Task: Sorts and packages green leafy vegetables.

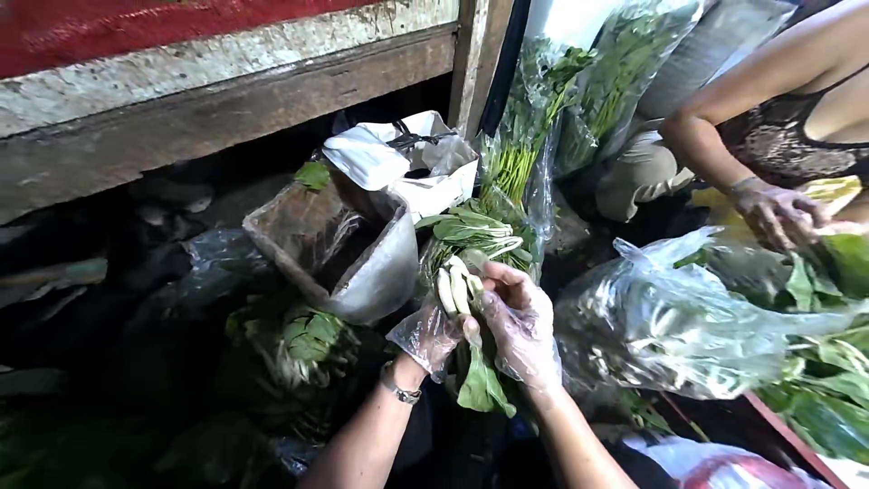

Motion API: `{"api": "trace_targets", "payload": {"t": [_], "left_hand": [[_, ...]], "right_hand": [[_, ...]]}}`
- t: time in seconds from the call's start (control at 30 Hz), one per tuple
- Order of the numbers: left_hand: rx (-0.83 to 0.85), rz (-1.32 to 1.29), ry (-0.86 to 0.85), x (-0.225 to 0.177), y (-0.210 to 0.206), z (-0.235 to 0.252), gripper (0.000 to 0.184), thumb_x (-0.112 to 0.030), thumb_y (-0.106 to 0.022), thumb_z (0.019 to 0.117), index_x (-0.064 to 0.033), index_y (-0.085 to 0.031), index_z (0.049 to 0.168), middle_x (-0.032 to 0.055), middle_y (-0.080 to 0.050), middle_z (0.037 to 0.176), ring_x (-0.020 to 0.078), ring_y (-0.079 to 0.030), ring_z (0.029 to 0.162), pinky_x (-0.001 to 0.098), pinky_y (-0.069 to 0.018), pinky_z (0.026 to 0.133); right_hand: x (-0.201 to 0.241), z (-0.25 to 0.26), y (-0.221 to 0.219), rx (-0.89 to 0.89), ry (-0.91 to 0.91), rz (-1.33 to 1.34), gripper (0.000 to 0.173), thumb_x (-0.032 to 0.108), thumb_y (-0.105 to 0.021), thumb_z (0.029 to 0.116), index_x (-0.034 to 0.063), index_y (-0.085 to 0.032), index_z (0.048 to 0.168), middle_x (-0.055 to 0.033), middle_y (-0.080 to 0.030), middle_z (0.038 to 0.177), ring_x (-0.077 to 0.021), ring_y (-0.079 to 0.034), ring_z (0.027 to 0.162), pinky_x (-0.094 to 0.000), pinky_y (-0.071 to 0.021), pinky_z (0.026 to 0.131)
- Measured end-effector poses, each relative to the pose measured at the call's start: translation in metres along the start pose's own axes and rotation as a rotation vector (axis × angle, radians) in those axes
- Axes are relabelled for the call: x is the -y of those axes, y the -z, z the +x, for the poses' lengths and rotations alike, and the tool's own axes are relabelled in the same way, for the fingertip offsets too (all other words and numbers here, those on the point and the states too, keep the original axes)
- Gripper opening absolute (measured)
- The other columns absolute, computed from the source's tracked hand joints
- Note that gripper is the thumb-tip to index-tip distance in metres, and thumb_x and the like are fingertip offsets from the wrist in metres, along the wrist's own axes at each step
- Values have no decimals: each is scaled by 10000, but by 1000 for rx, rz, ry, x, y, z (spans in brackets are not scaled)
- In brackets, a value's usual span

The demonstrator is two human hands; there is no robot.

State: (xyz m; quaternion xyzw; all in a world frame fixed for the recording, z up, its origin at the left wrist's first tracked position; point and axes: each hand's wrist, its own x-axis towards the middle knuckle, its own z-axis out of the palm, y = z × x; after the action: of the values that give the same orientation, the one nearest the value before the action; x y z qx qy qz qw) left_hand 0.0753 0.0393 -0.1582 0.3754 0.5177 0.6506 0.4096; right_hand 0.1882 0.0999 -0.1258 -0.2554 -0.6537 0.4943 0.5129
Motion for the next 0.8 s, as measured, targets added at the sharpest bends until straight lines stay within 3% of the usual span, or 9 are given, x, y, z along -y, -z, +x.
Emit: {"api": "trace_targets", "payload": {"t": [0.1,0.2,0.3,0.37,0.5,0.6,0.67,0.77,0.8], "left_hand": [[-15,-77,24,-3,1,1,1001,-622,-845,670,105,-474,1249,-61,-654,1069,-94,-597,1009,129,-501,913],[-18,-48,1,-2,2,1,951,-617,-835,688,87,-491,1227,-74,-668,1051,-91,-614,991,132,-514,901],[-7,336,-31,2,8,2,1144,-753,-683,742,200,-456,1332,138,-654,1215,10,-601,1111,198,-475,990],[27,432,-25,0,10,5,1155,-739,-698,732,195,-449,1366,200,-642,1266,71,-608,1154,254,-475,1021],[81,321,-25,-7,7,7,1048,-618,-792,716,172,-465,1322,74,-671,1160,-48,-613,1043,152,-496,941],[78,339,-59,-2,4,4,1106,-677,-743,735,200,-451,1343,127,-664,1206,-15,-604,1090,180,-482,969],[55,256,-83,2,0,2,1160,-728,-730,723,214,-417,1321,83,-654,1186,-65,-592,1084,137,-487,958],[20,161,-48,-1,0,-2,1141,-663,-802,683,208,-405,1305,28,-650,1157,-97,-582,1062,111,-476,946],[4,127,-19,-2,2,-3,1052,-578,-845,679,180,-439,1284,2,-656,1117,-92,-593,1026,117,-486,926]], "right_hand": [[1,-4,-9,-143,74,100,219,-47,-635,888,-48,-625,1107,35,-716,961,4,-667,860,-196,-581,786],[4,-2,-6,-93,79,65,197,-58,-636,887,-54,-648,1084,12,-727,969,-7,-687,870,-205,-598,808],[8,3,3,21,24,15,159,-60,-619,897,-69,-665,1049,-3,-721,923,4,-676,830,-192,-591,780],[18,7,19,142,-16,-114,155,-8,-615,938,-41,-675,1077,4,-715,944,14,-666,854,-184,-582,793],[28,12,48,246,57,-408,212,112,-615,970,36,-701,1148,5,-727,975,10,-670,862,-191,-576,790],[22,8,34,201,60,-378,225,84,-607,971,-6,-680,1165,-42,-723,971,-39,-678,858,-240,-585,795],[8,2,17,99,35,-235,186,28,-630,934,-42,-681,1099,-55,-712,959,-35,-667,852,-223,-578,798],[0,0,2,-22,-71,-39,122,-25,-680,861,-25,-655,981,16,-675,851,13,-637,770,-166,-564,727],[1,1,0,-23,-136,-9,93,-21,-695,857,-13,-658,941,26,-673,819,12,-638,748,-168,-563,707]]}}
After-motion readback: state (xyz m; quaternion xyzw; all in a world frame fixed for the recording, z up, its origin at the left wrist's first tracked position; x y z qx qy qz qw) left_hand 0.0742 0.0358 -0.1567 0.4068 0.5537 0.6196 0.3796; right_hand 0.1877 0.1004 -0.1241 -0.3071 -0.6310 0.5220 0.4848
